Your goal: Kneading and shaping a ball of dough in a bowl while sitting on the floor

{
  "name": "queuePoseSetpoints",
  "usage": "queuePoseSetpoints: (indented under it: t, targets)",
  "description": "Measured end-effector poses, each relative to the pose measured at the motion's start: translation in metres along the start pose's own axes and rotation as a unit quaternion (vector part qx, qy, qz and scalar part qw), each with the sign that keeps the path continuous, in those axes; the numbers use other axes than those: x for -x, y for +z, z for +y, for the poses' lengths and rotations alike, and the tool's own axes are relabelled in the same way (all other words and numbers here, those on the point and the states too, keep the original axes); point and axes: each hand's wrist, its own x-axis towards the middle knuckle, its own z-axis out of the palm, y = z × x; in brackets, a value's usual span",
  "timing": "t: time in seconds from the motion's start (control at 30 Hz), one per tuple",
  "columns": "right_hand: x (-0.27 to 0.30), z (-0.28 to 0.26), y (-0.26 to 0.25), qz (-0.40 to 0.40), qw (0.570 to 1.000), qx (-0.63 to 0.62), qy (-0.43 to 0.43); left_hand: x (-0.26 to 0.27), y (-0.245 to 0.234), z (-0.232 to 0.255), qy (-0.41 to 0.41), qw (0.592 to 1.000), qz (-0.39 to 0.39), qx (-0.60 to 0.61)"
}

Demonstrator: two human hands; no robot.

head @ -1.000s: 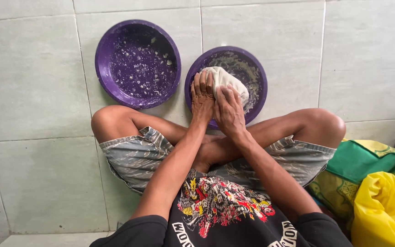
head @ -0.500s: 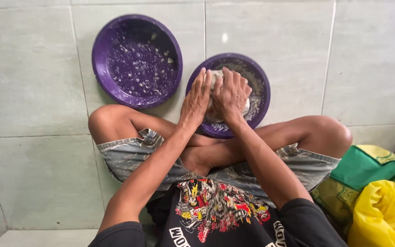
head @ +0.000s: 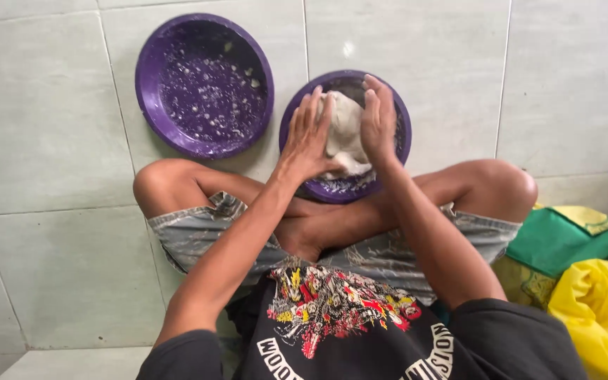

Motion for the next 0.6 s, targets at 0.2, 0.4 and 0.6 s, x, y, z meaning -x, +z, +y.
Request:
queuePoseSetpoints:
  t: [0.2,0.4,0.6]
  targets:
    - [0.033,0.063,-0.036,-0.179,0.938,0.088,0.283,-0.017,0.058,0.014,-0.001,0.991,0.047,-0.129]
    - [0.025,0.031,-0.018,-0.135,0.899,-0.131,0.396,-0.016,0.069,0.059,-0.096,0.950,-0.045,-0.294]
    - [0.008,0.020,-0.022,-0.090,0.873,-0.178,0.444,-0.028,0.102,0.025,0.006,0.940,0.162,-0.300]
